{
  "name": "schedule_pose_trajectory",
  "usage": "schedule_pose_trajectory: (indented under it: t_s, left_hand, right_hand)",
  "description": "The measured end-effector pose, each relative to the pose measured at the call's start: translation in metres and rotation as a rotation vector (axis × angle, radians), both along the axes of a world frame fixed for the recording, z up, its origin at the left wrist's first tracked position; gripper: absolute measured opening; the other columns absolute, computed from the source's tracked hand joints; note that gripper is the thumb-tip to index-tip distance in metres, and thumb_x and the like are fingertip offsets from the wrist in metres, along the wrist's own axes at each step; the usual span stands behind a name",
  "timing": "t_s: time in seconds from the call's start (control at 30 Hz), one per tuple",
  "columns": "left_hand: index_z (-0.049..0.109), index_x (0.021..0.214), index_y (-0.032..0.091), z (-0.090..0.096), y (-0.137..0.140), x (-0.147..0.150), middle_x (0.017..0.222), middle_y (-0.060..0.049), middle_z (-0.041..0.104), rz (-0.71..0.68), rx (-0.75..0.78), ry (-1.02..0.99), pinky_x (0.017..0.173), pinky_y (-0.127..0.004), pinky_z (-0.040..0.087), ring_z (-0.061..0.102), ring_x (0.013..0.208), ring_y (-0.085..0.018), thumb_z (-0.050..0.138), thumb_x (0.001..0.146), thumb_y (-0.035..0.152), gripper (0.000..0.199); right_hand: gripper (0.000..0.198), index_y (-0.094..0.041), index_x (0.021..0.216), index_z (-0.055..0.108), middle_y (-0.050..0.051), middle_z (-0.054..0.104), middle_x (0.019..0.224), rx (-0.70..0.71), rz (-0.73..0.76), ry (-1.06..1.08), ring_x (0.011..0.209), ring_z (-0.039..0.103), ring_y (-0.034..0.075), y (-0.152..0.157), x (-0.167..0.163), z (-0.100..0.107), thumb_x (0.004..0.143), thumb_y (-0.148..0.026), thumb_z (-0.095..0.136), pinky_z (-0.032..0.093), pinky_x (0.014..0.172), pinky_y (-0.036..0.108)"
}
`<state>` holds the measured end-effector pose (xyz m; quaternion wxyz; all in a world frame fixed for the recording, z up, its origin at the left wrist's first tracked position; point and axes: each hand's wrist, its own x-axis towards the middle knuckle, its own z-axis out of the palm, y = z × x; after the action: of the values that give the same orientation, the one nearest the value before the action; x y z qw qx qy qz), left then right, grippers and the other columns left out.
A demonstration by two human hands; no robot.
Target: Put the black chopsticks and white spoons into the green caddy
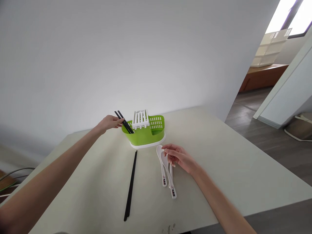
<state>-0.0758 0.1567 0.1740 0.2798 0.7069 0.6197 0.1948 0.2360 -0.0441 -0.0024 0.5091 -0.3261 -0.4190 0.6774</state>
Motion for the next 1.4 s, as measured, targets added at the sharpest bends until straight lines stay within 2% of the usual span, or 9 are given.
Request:
schedule_pose_trajectory:
  t_s: [0.23, 0.4, 0.47, 0.6, 0.73, 0.9, 1.1, 1.27, 1.4]
  left_hand:
    - [0.073, 0.103, 0.016, -0.019, -0.02, -0.009, 0.115, -0.015, 0.078, 0.047, 0.109, -0.125, 0.079, -0.033, 0.059, 0.075, 0.096, -0.026, 0.067, 0.081, 0.075, 0.063]
    - [0.061, 0.096, 0.02, -0.041, -0.045, -0.024, 0.086, -0.007, 0.073, 0.132, 0.255, -0.041, 0.067, -0.032, 0.051, 0.067, 0.07, -0.021, 0.045, 0.092, 0.077, 0.059]
    - [0.058, 0.089, 0.022, -0.054, -0.057, -0.03, 0.078, -0.004, 0.069, 0.05, 0.197, 0.041, 0.062, -0.031, 0.047, 0.062, 0.063, -0.019, 0.045, 0.091, 0.076, 0.056]
    - [0.059, 0.082, 0.023, -0.079, -0.09, -0.032, 0.077, -0.004, 0.069, -0.247, 0.016, 0.207, 0.06, -0.03, 0.041, 0.063, 0.07, -0.022, 0.051, 0.086, 0.078, 0.056]
    - [0.059, 0.087, 0.023, -0.093, -0.129, -0.018, 0.082, -0.005, 0.071, -0.288, -0.127, 0.339, 0.061, -0.031, 0.04, 0.066, 0.075, -0.024, 0.057, 0.082, 0.076, 0.053]
    - [0.058, 0.088, 0.024, -0.095, -0.161, 0.001, 0.081, -0.005, 0.073, -0.294, -0.127, 0.492, 0.064, -0.034, 0.039, 0.067, 0.076, -0.026, 0.061, 0.084, 0.059, 0.036]
    - [0.063, 0.088, 0.022, -0.085, -0.172, 0.012, 0.085, -0.009, 0.075, -0.295, -0.093, 0.605, 0.064, -0.035, 0.04, 0.07, 0.078, -0.028, 0.06, 0.085, 0.037, 0.016]
    - [0.071, 0.085, 0.02, -0.08, -0.172, 0.018, 0.095, -0.014, 0.075, -0.313, -0.044, 0.779, 0.068, -0.037, 0.046, 0.072, 0.085, -0.032, 0.06, 0.081, 0.027, 0.014]
    - [0.069, 0.07, 0.021, -0.085, -0.172, 0.02, 0.083, -0.014, 0.075, -0.33, 0.016, 0.856, 0.069, -0.038, 0.046, 0.072, 0.08, -0.031, 0.056, 0.083, 0.018, 0.019]
  right_hand:
    - [0.029, -0.021, 0.111, 0.076, 0.0, 0.066, 0.087, -0.006, -0.015, 0.021, 0.055, 0.051, 0.007, -0.001, 0.0, 0.0, 0.09, -0.042, 0.079, 0.04, 0.043, 0.02]
    - [0.026, -0.021, 0.106, 0.076, -0.001, 0.066, 0.08, 0.003, -0.045, 0.059, 0.05, 0.048, 0.006, 0.0, -0.002, 0.001, 0.09, -0.042, 0.079, 0.039, 0.042, 0.019]
    - [0.026, -0.021, 0.104, 0.076, -0.001, 0.066, 0.078, -0.002, -0.068, 0.076, 0.049, 0.046, 0.005, 0.0, -0.002, 0.002, 0.089, -0.041, 0.08, 0.038, 0.041, 0.019]
    - [0.028, -0.021, 0.103, 0.075, -0.001, 0.066, 0.079, -0.022, -0.096, 0.084, 0.049, 0.046, 0.006, 0.0, -0.002, 0.001, 0.086, -0.042, 0.082, 0.037, 0.04, 0.02]
    - [0.029, -0.02, 0.104, 0.075, -0.002, 0.064, 0.076, -0.027, -0.092, 0.073, 0.048, 0.046, 0.006, -0.001, -0.002, -0.001, 0.086, -0.042, 0.082, 0.036, 0.039, 0.02]
    - [0.028, -0.02, 0.105, 0.075, -0.002, 0.064, 0.077, -0.04, -0.087, 0.064, 0.049, 0.045, 0.006, -0.001, -0.001, -0.002, 0.087, -0.041, 0.081, 0.036, 0.039, 0.02]
    - [0.029, -0.02, 0.104, 0.075, -0.001, 0.064, 0.078, -0.066, -0.108, 0.062, 0.049, 0.046, 0.006, -0.001, -0.001, -0.003, 0.085, -0.041, 0.084, 0.036, 0.038, 0.02]
    - [0.027, -0.02, 0.105, 0.076, -0.001, 0.065, 0.079, -0.065, -0.112, 0.066, 0.049, 0.046, 0.006, -0.001, 0.0, -0.004, 0.086, -0.038, 0.083, 0.036, 0.038, 0.019]
    - [0.028, -0.02, 0.105, 0.076, 0.0, 0.065, 0.081, -0.067, -0.113, 0.063, 0.05, 0.046, 0.006, -0.002, 0.0, -0.004, 0.085, -0.039, 0.083, 0.037, 0.038, 0.02]
